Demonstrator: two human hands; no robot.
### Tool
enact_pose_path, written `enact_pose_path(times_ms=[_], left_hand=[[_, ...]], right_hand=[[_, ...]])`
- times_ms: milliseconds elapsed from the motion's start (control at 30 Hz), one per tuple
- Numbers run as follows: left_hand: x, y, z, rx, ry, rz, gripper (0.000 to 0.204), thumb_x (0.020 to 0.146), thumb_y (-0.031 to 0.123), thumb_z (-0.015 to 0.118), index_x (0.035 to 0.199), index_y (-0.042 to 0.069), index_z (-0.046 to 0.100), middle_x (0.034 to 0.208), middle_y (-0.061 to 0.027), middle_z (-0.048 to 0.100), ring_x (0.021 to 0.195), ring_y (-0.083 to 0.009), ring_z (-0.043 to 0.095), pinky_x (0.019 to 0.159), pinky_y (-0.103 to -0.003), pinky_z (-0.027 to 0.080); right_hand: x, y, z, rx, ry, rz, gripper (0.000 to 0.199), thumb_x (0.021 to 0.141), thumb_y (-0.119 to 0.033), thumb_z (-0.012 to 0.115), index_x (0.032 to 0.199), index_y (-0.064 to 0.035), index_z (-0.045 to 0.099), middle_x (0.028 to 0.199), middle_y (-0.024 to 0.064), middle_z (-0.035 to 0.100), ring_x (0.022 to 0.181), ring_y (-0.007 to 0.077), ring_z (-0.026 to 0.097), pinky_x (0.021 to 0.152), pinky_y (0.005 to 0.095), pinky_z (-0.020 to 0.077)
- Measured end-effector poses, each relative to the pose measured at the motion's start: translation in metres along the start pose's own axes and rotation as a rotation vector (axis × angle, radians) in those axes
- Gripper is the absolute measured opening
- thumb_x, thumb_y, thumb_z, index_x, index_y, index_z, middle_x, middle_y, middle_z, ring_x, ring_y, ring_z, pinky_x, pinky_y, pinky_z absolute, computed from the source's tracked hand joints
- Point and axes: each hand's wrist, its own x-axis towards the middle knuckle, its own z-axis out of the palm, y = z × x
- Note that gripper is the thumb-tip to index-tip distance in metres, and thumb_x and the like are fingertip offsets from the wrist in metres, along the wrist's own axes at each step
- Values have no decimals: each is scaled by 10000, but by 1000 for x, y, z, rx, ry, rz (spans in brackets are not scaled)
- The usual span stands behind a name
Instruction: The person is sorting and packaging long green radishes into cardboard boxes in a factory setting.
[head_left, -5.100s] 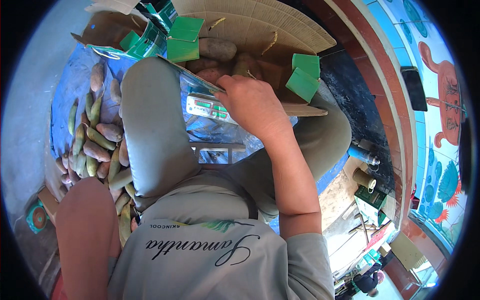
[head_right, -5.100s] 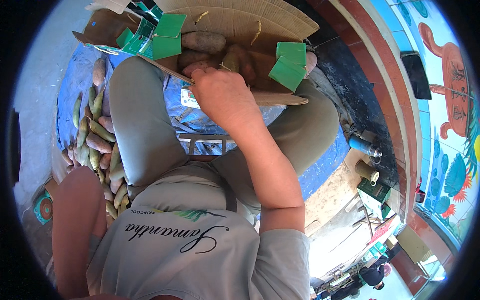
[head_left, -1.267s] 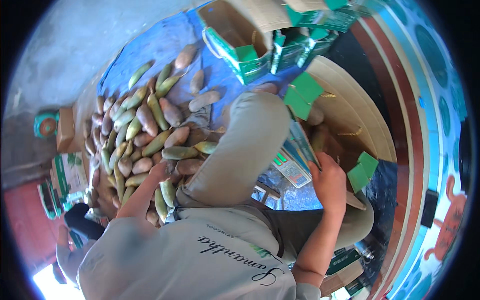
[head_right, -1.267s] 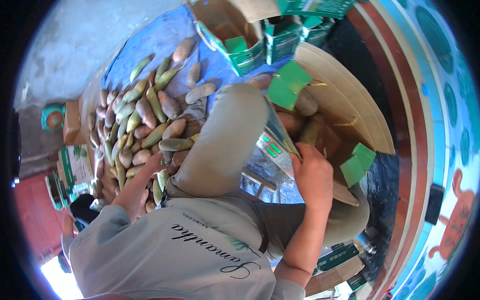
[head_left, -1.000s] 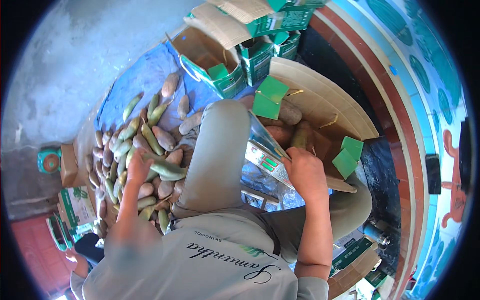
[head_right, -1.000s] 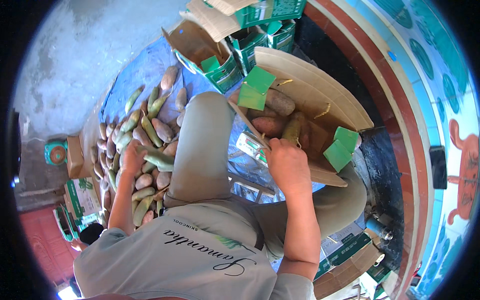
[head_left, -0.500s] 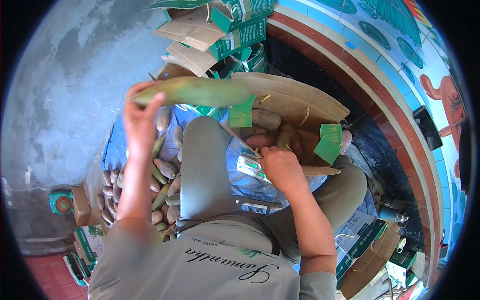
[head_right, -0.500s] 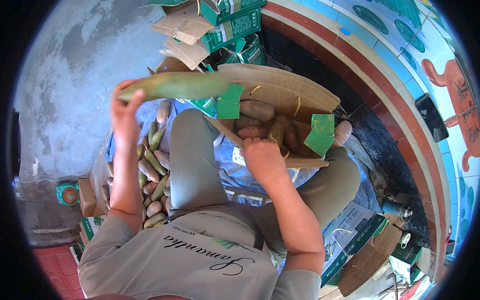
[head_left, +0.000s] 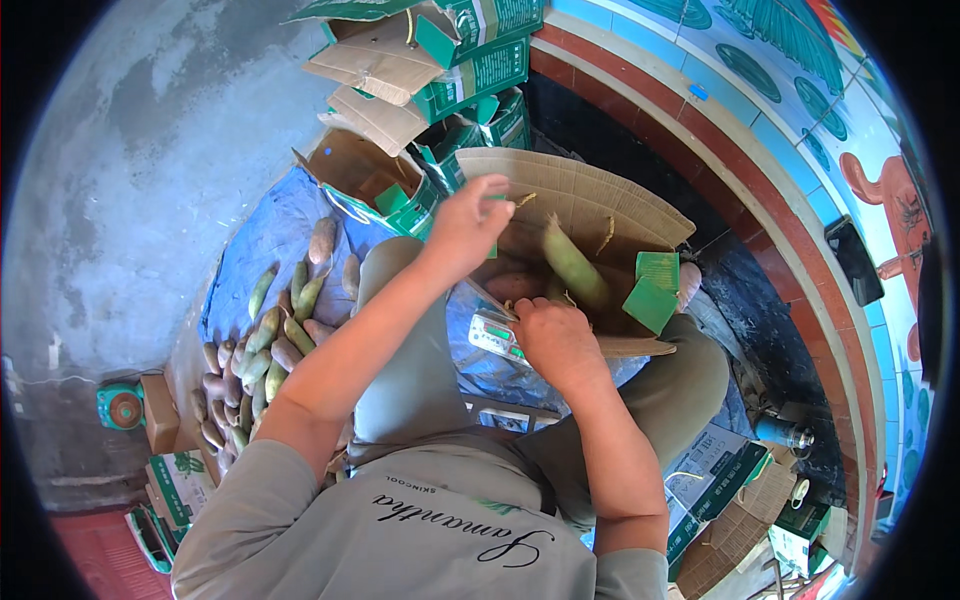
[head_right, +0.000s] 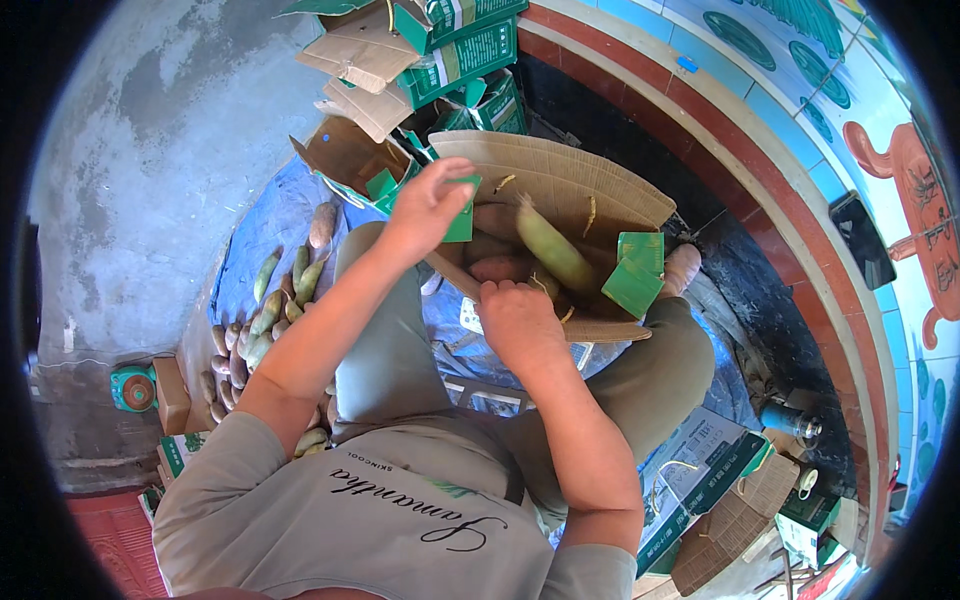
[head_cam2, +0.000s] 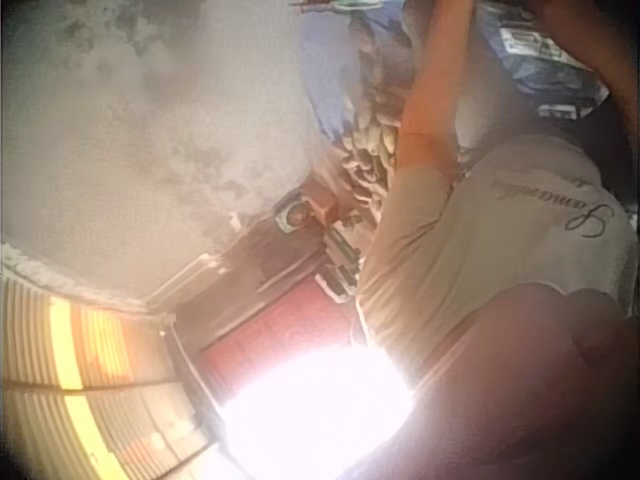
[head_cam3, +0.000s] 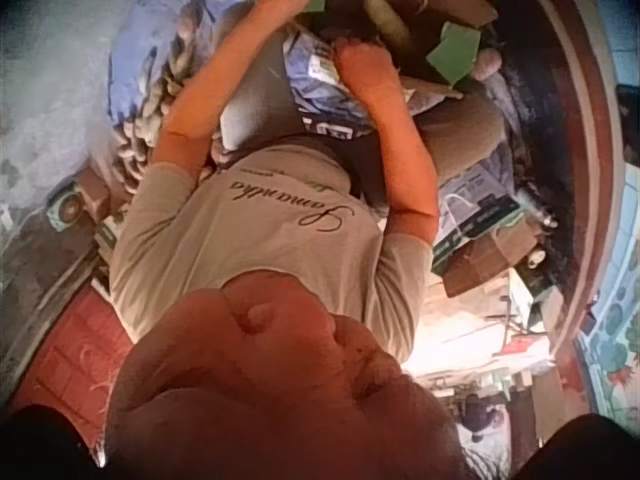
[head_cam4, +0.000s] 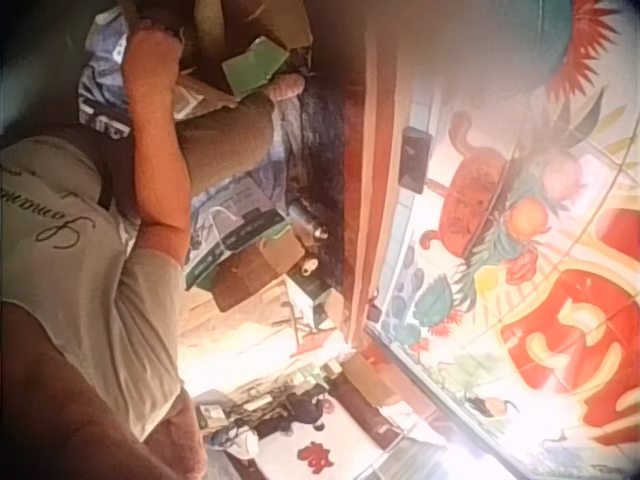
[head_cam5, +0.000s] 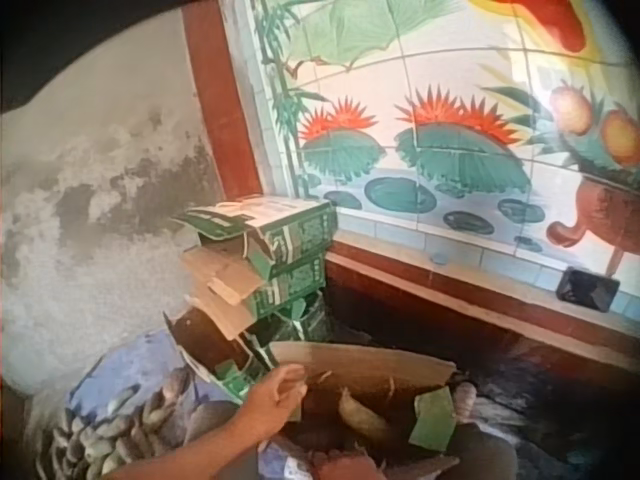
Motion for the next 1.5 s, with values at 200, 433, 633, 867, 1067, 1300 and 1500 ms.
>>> enact_pose_path(times_ms=[200, 433, 633, 867, 1067, 1300, 1500], left_hand=[[-39, -7, -93, 69, 199, 146, 245, 926, 22, 527, 1166, 23, 578, 1234, -85, 589, 1114, -164, 566, 959, -292, 436], [-135, -116, -179, 306, 462, -162, 187, 873, 31, 566, 1053, 28, 619, 1076, -121, 652, 938, -205, 646, 836, -292, 502], [-266, -213, -197, 780, 188, -525, 149, 819, 195, 602, 926, 108, 659, 958, -161, 659, 926, -338, 633, 820, -447, 496], [-398, -268, -178, 682, -41, -1208, 220, 834, 231, 549, 980, 150, 691, 1110, -171, 619, 1053, -342, 605, 902, -449, 481], [-430, -273, -143, 625, -72, -1329, 453, 825, 276, 623, 1255, 165, 532, 1220, -152, 568, 1159, -303, 551, 980, -430, 438], [-407, -265, -119, 695, -494, -1213, 362, 750, 271, 700, 1071, 107, 669, 1109, -162, 630, 1051, -338, 609, 896, -422, 490], [-389, -234, -122, 885, -957, -1210, 319, 803, 204, 667, 1107, 108, 685, 1128, -91, 662, 1061, -251, 637, 852, -387, 529]], right_hand=[[1, -2, -7, 53, -2, 44, 187, 848, -225, 616, 854, -41, 582, 801, 129, 631, 793, 310, 640, 694, 418, 510], [3, -2, -5, 8, -29, 13, 155, 851, -206, 616, 878, -58, 581, 794, 116, 629, 776, 298, 644, 698, 403, 517], [7, -4, -11, 49, -67, 66, 146, 852, -164, 613, 903, -27, 609, 835, 176, 637, 802, 356, 626, 707, 438, 492], [14, -9, -17, 66, -151, 146, 155, 848, -123, 621, 944, -2, 623, 854, 212, 623, 802, 406, 605, 687, 469, 465], [15, -7, -14, 90, -163, 146, 165, 858, -119, 615, 948, 19, 605, 862, 240, 603, 809, 436, 586, 684, 479, 452], [14, -6, -13, 126, -160, 166, 173, 866, -126, 612, 949, 24, 597, 880, 250, 598, 826, 446, 579, 690, 481, 453], [12, -3, -11, 104, -162, 163, 174, 867, -130, 610, 957, 19, 602, 867, 243, 601, 825, 442, 585, 683, 480, 456]])
